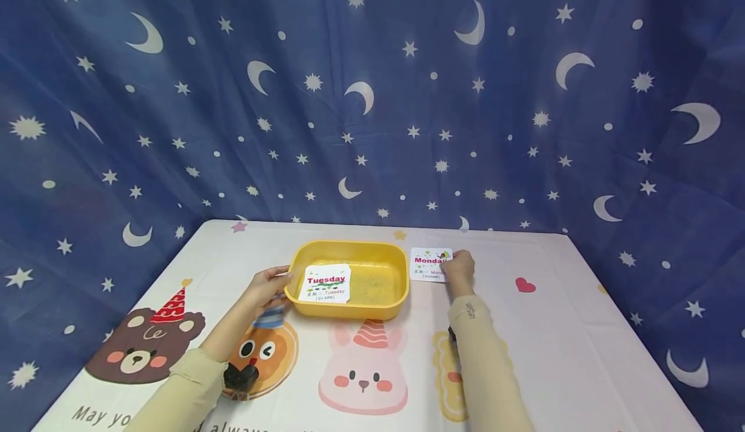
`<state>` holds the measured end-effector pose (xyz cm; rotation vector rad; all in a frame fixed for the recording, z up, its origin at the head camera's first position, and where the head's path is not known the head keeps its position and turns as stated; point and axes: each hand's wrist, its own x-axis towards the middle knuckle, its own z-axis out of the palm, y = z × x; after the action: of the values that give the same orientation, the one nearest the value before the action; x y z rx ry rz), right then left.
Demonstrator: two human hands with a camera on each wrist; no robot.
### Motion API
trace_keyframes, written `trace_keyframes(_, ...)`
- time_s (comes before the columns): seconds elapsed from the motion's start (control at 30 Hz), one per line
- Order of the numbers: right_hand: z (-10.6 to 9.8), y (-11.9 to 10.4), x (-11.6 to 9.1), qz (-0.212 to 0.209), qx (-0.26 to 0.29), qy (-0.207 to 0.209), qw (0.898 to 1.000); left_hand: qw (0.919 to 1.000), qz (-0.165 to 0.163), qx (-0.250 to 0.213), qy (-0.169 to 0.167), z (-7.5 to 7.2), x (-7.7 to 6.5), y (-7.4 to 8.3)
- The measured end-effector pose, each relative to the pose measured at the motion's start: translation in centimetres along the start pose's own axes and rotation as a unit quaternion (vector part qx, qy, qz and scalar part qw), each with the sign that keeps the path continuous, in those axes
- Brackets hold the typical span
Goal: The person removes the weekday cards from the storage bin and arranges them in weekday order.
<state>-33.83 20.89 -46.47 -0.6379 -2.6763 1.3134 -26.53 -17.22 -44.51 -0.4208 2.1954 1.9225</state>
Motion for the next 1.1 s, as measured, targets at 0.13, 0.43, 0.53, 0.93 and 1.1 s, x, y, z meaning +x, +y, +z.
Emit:
trace_keyframes(0.13, 0.5, -0.7, -0.6, -0.006, -0.039, 0.020, 0.999, 1.0000, 0.001, -0.003, -0.003, 0.0, 0.0, 0.1)
trace_keyframes(0.43, 1.1, -2.0, -0.9, 0.055, -0.128, 0.023, 0.990, 1.0000, 0.001, 0.000, -0.004, 0.1, -0.1, 0.1)
trace_keyframes(0.53, 1.1, -1.7, -0.7, 0.053, -0.122, 0.012, 0.991, 1.0000, -0.001, 0.000, -0.002, 0.1, -0.1, 0.1)
trace_keyframes(0.93, -0.7, -0.4, -0.6, -0.013, -0.020, 0.003, 1.000, 0.9999, -0.005, -0.009, 0.001, 0.1, 0.1, -0.2)
trace_keyframes(1.1, -0.9, -0.4, -0.8, -0.033, 0.041, 0.007, 0.999, 1.0000, -0.004, -0.004, 0.002, 0.0, 0.1, -0.1)
